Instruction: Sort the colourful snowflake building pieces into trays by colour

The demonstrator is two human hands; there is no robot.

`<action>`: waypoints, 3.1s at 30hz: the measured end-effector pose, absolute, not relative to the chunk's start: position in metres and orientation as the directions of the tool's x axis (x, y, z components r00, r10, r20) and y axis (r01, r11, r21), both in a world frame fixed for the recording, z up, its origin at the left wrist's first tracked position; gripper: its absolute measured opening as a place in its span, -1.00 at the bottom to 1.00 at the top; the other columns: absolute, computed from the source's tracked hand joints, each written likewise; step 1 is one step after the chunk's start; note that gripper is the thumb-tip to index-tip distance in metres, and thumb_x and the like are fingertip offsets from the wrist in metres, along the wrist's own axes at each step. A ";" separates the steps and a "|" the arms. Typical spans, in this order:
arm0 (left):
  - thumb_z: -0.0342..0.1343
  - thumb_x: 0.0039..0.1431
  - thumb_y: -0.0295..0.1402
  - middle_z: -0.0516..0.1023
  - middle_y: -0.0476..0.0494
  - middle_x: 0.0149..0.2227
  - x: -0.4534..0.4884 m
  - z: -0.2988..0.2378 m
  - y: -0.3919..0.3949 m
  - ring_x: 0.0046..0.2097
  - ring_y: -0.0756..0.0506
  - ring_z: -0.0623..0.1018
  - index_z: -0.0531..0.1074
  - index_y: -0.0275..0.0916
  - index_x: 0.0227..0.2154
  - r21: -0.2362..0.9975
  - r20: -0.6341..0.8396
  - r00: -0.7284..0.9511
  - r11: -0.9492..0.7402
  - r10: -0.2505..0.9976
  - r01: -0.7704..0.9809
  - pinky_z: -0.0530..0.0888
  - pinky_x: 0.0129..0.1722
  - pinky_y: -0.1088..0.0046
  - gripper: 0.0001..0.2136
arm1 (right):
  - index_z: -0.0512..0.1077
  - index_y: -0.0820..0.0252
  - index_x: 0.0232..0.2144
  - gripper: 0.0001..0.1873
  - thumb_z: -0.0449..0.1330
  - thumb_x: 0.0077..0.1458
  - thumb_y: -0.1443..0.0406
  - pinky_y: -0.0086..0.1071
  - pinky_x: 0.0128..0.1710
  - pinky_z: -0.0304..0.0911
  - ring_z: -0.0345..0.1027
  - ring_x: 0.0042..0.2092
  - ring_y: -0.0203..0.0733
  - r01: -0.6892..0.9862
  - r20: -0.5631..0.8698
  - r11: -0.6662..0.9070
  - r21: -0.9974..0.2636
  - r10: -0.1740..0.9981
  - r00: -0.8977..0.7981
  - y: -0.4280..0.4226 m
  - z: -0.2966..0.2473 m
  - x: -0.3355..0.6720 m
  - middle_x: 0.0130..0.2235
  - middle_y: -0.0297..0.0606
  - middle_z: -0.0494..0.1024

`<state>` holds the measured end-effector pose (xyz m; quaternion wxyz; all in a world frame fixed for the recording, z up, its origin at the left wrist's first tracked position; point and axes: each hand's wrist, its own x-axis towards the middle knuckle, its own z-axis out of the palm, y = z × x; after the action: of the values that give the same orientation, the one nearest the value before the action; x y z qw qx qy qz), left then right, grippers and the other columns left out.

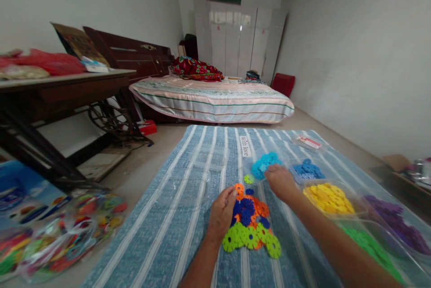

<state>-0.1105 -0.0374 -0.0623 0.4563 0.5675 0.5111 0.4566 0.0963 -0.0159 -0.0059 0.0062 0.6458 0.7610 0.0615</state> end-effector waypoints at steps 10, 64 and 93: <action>-0.10 0.17 -0.08 0.42 -0.24 0.06 -0.111 -0.068 -0.034 0.12 -0.19 0.36 0.40 -0.26 -0.03 0.977 0.093 0.016 -0.094 0.996 0.192 0.19 0.19 0.22 -0.56 | 0.51 0.29 -0.31 -0.79 0.08 0.06 0.42 -0.05 -0.02 0.07 0.26 -0.07 0.06 0.735 0.258 0.377 0.564 0.765 -0.590 -0.072 0.001 0.081 -0.25 -0.02 0.51; -0.17 0.22 -0.52 0.48 -0.04 -0.42 -0.087 -0.052 -0.072 -0.34 -0.04 0.43 0.38 -0.21 -0.42 0.182 0.702 0.366 -0.650 0.611 0.738 0.16 0.11 0.12 -0.76 | 0.50 0.31 -0.45 -0.79 0.05 0.05 0.46 -0.18 -0.13 0.16 0.29 -0.16 -0.04 0.868 0.284 0.366 0.336 0.839 -0.464 -0.017 0.018 0.088 -0.35 -0.07 0.48; -0.04 0.16 -0.20 0.52 -0.24 -0.12 -0.116 -0.095 -0.029 -0.07 -0.18 0.49 0.43 -0.23 -0.18 0.406 0.639 0.136 -0.483 0.757 0.776 0.44 -0.03 0.17 -0.72 | 0.47 0.34 -0.27 -0.72 -0.03 0.08 0.47 -0.20 -0.19 0.15 0.44 -0.18 -0.01 0.963 0.008 -0.202 0.179 0.979 0.204 -0.011 -0.007 0.171 -0.27 0.08 0.55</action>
<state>-0.1160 -0.0293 -0.0945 -0.0114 0.7537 0.5083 0.4165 0.1707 -0.0106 -0.0068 0.0672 0.7729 0.6282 0.0601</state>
